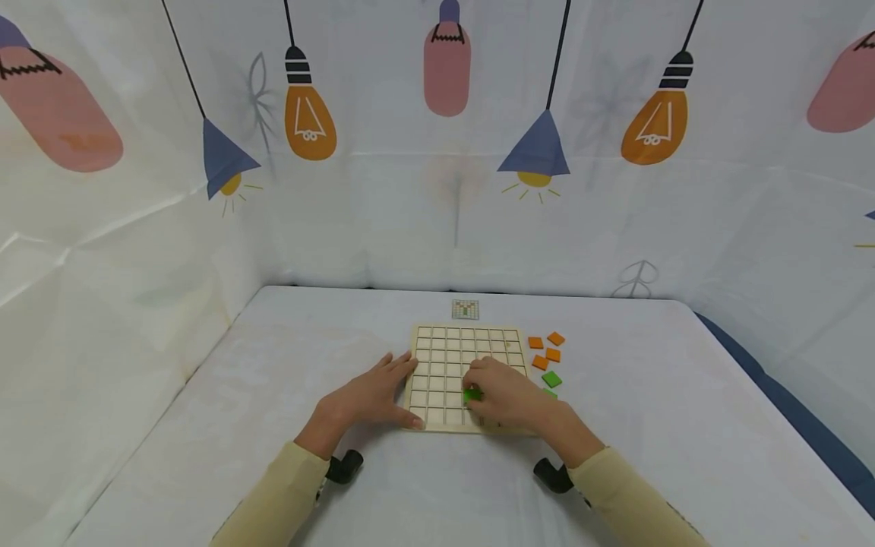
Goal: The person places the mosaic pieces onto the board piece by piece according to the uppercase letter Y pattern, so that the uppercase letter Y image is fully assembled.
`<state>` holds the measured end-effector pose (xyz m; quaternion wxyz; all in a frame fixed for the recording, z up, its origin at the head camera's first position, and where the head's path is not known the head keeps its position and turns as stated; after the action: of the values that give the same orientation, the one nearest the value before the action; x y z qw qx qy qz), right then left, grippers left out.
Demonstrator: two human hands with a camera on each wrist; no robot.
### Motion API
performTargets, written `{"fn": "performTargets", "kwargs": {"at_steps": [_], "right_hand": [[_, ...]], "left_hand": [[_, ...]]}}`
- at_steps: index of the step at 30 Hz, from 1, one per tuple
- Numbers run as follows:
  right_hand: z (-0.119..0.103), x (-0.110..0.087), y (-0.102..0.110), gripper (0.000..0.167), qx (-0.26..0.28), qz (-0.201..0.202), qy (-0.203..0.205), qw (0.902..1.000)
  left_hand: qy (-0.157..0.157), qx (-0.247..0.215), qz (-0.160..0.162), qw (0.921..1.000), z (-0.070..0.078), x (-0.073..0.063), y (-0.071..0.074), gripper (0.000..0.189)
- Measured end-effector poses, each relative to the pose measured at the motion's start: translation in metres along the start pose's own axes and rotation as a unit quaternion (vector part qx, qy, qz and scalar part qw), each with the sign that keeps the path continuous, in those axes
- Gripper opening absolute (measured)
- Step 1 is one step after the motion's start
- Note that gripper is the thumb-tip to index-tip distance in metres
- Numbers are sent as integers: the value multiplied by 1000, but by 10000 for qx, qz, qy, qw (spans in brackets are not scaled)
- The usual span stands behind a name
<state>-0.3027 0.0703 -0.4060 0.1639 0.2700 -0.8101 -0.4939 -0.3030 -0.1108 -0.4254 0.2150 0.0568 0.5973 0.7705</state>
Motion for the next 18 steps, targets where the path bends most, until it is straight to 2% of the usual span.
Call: {"fn": "performTargets", "kwargs": {"at_steps": [18], "right_hand": [[-8,-4,2,14,-122,25,175,9998]], "left_hand": [[-13,-60,-41,10000,-1,0,-2,110]]}}
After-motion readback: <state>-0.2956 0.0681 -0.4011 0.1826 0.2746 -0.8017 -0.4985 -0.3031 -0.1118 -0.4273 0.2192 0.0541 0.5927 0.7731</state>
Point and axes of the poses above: each hand's wrist, its own x-axis towards the middle knuckle, its own y-axis out of the back of the hand, z = x × y, the point moved 8 cm from there along x, towards the middle knuckle, and after that the axes turned 12 degrees about x, right-handed, at the moved point
